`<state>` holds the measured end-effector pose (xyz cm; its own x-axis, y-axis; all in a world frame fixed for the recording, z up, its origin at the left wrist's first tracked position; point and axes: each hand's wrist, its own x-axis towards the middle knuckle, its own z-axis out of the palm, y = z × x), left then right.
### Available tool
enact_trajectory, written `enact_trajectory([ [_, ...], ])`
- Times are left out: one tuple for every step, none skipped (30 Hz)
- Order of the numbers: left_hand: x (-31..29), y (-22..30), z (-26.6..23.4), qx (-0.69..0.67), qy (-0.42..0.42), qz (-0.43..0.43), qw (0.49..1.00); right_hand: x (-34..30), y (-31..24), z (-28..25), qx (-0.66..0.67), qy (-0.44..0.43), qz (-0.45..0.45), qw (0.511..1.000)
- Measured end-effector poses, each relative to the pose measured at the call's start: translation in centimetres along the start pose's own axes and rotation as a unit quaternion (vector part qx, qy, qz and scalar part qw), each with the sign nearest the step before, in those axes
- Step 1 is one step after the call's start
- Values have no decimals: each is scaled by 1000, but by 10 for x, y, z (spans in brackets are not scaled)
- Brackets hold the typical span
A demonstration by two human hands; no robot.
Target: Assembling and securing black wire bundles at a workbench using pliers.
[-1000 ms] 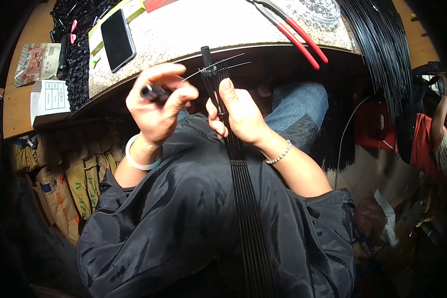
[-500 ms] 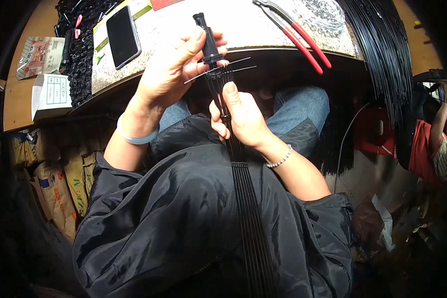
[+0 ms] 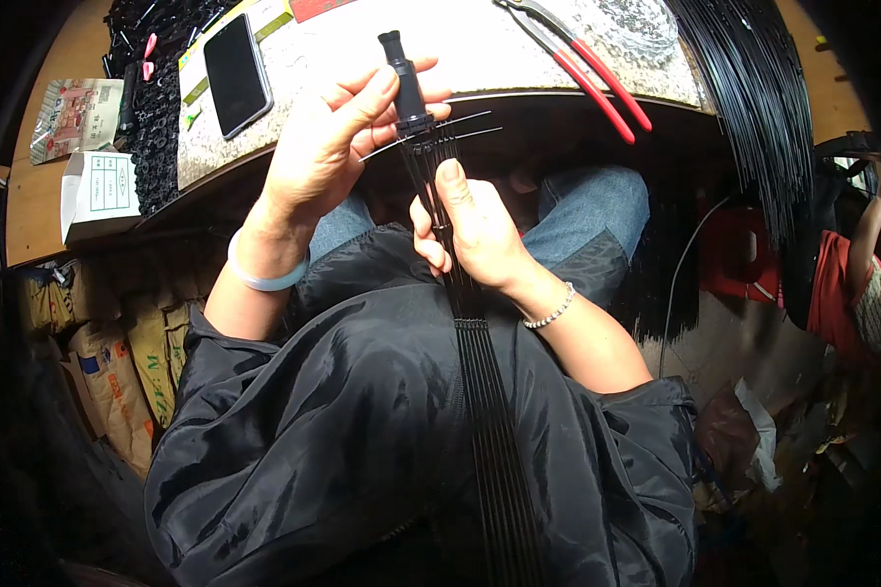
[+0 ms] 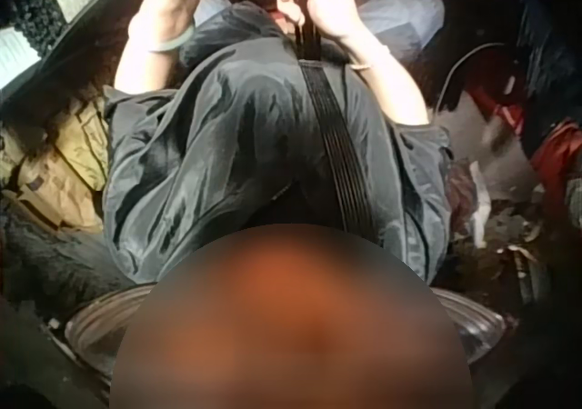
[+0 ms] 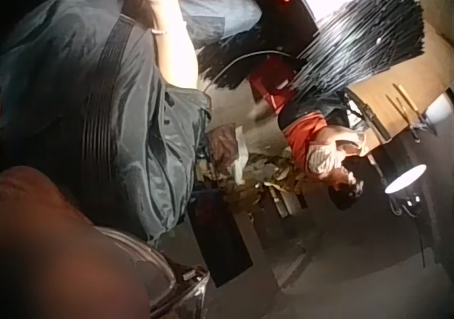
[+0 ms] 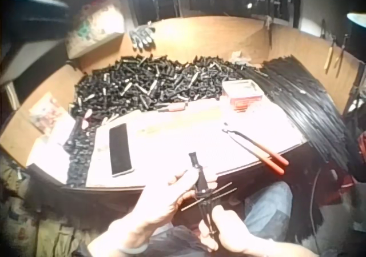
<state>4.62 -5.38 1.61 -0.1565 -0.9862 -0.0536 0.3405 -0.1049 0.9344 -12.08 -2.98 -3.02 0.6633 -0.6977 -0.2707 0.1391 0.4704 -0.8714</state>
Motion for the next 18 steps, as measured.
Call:
enact_trajectory([
  [0, 0, -2, 0, 0, 0, 1000, 0, 0, 0, 0, 3, 0, 1000],
  [-1, 0, -4, 38, -11, -19, 999, 0, 0, 1, 1, 3, 0, 1000],
  [-1, 0, -6, 75, -23, -38, 996, 1, 0, 2, -12, 8, 3, 1000],
  [-2, 0, -5, 75, -24, -38, 996, 1, -1, 2, -25, 14, 5, 1000],
  [-3, 0, -4, 82, -27, -45, 995, 1, -1, 2, -25, 14, 5, 1000],
  [-4, 1, -3, 88, -30, -51, 994, 0, -1, 2, -22, 11, 3, 1000],
  [-5, 1, -4, 88, -30, -51, 994, 0, -1, 2, -19, 8, 0, 1000],
  [-4, 0, -8, 81, -44, -54, 994, 0, -1, 2, -19, 7, 0, 1000],
  [-4, -1, -9, 74, -58, -58, 994, -1, 0, 1, -3, -1, -2, 1000],
  [-4, -1, -9, 74, -58, -58, 994, -1, 0, 0, 13, -10, -3, 1000],
  [-5, 0, -8, 74, -54, -55, 994, -2, 0, -1, 13, -10, -3, 1000],
  [-4, -1, -8, 74, -51, -53, 995, -2, 0, -1, 12, -15, -5, 1000],
  [-4, -2, -9, 73, -52, -54, 994, -1, 1, -2, 11, -20, -7, 1000],
  [-3, -4, -9, 70, -58, -47, 995, -1, 1, -3, 12, -18, -6, 1000],
  [-4, -4, -9, 69, -62, -39, 995, -1, 1, -3, 15, -18, -5, 1000],
  [-4, -5, -8, 70, -63, -38, 995, -1, 1, -3, 18, -18, -4, 1000],
  [-5, -5, -7, 65, -66, -31, 995, -2, 1, -2, 19, -18, -5, 1000],
  [-5, -6, -6, 59, -68, -24, 996, -2, -1, -1, 8, -16, -6, 1000],
])
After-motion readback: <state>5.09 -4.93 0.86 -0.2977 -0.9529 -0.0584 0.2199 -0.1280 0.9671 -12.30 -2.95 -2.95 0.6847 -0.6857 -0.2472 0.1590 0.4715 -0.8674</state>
